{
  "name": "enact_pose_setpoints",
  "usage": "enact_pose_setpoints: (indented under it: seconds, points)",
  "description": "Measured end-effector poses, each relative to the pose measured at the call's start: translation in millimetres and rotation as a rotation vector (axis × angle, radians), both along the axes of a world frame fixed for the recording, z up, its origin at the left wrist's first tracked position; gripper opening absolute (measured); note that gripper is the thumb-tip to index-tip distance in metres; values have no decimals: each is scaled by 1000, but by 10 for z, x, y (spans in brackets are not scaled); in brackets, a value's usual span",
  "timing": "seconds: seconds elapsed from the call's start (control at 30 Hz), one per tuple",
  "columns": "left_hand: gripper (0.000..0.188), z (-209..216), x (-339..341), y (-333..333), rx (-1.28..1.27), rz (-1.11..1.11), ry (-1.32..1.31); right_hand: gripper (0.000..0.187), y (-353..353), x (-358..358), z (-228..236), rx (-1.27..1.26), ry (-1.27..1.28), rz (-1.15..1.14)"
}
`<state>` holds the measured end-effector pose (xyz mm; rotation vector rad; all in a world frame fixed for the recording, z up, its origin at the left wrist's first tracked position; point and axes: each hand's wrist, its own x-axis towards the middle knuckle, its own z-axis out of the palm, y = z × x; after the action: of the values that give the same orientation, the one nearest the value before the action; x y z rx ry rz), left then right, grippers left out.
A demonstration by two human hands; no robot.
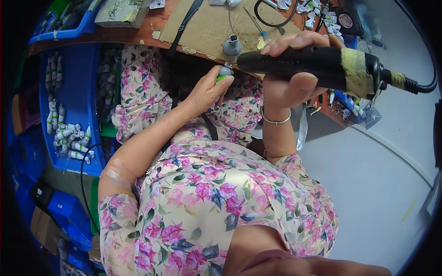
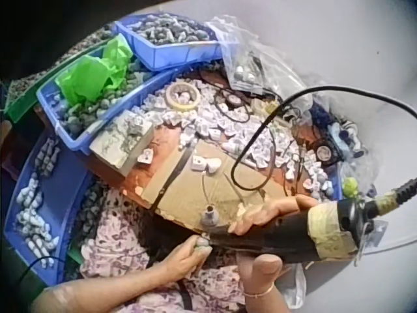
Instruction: Assembling small plastic devices using a powered screwdriver and manual component fitting.
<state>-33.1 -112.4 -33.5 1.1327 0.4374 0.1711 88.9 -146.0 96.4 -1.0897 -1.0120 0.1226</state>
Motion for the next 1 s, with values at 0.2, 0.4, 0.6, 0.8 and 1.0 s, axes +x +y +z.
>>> enact_pose_setpoints:
  seconds: [0.2, 0.4, 0.6, 0.8, 1.0]
  points:
    - [27, 46, 4, -1, -99, 2, -8, 78, 34, -9, 36, -32, -18, -29]
    - [29, 41, 9, -3, -133, 2, -26, 82, 55, -38, 34, -85, -34, -46]
    - [32, 43, 12, -11, -106, 19, -35, 87, -3, 55, -18, -158, -291, 34]
    - [37, -108, 50, -52, 77, 78, -59, 78, 47, -102, -68, -187, -280, 69]
    - [39, -72, 19, -5, 7, 16, -45, 66, 204, -252, -7, -179, -182, -4]
